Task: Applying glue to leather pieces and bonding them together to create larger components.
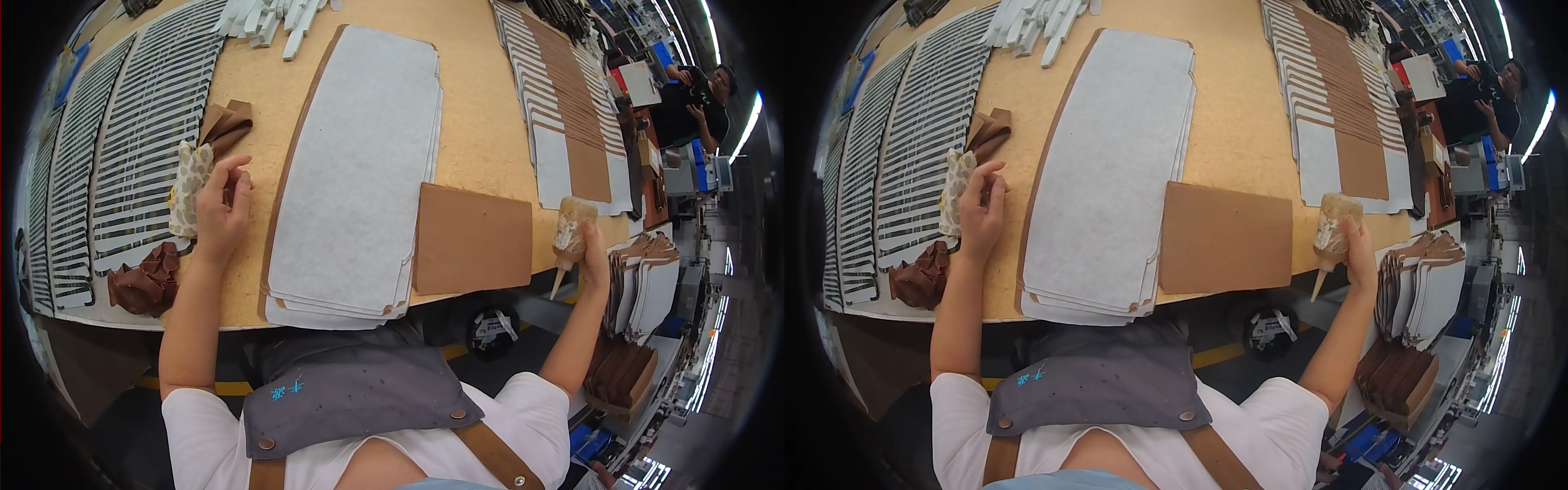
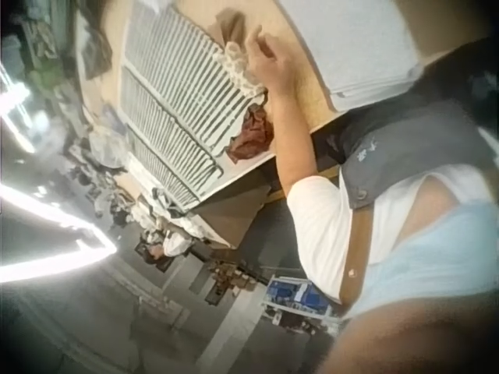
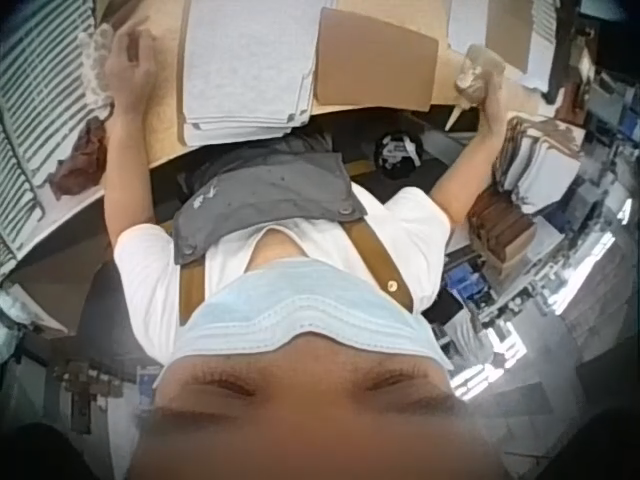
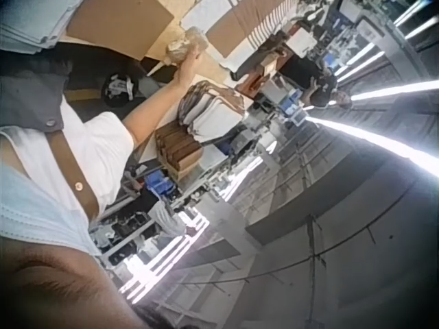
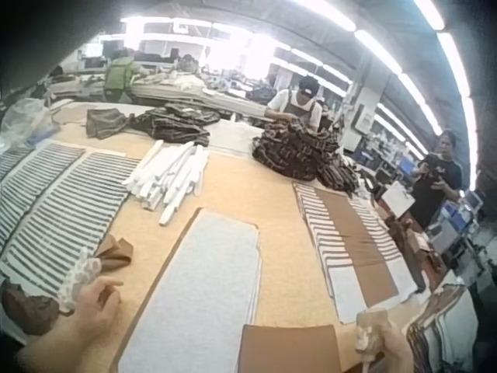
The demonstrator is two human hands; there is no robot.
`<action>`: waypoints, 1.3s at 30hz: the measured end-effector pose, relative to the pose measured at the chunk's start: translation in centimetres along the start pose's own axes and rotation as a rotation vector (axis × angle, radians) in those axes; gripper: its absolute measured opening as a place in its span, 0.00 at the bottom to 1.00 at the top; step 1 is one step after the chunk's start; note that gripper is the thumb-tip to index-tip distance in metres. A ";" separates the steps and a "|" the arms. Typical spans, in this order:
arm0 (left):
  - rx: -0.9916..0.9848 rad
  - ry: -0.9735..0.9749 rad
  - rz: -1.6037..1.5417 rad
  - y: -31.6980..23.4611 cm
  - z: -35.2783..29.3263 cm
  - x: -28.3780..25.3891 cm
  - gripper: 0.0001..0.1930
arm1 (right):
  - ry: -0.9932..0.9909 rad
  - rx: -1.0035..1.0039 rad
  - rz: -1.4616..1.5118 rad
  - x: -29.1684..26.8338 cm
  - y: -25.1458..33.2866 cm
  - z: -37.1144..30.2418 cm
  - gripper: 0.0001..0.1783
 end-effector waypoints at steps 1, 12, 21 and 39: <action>0.008 0.008 -0.008 0.0 0.0 0.0 0.10 | -0.023 -0.058 0.209 0.1 0.1 -0.4 0.30; 0.283 0.360 0.080 -12.4 -3.0 5.5 0.13 | -0.087 -0.587 0.423 9.4 7.0 -2.4 0.42; 0.590 0.615 0.364 -14.4 -7.0 17.3 0.21 | 0.074 -0.796 0.158 17.5 11.4 -3.4 0.46; 0.517 0.614 0.379 -13.9 -6.8 18.6 0.24 | 0.073 -1.132 -0.287 20.2 12.4 -5.0 0.54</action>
Point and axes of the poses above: each hand's wrist, its own z-axis towards the middle knuckle, its own x-axis out of the palm, y = z × x, the point moved 8 cm from there along z, towards the middle knuckle, and after that the axes turned 2 degrees about -y, right-handed, at the moved point
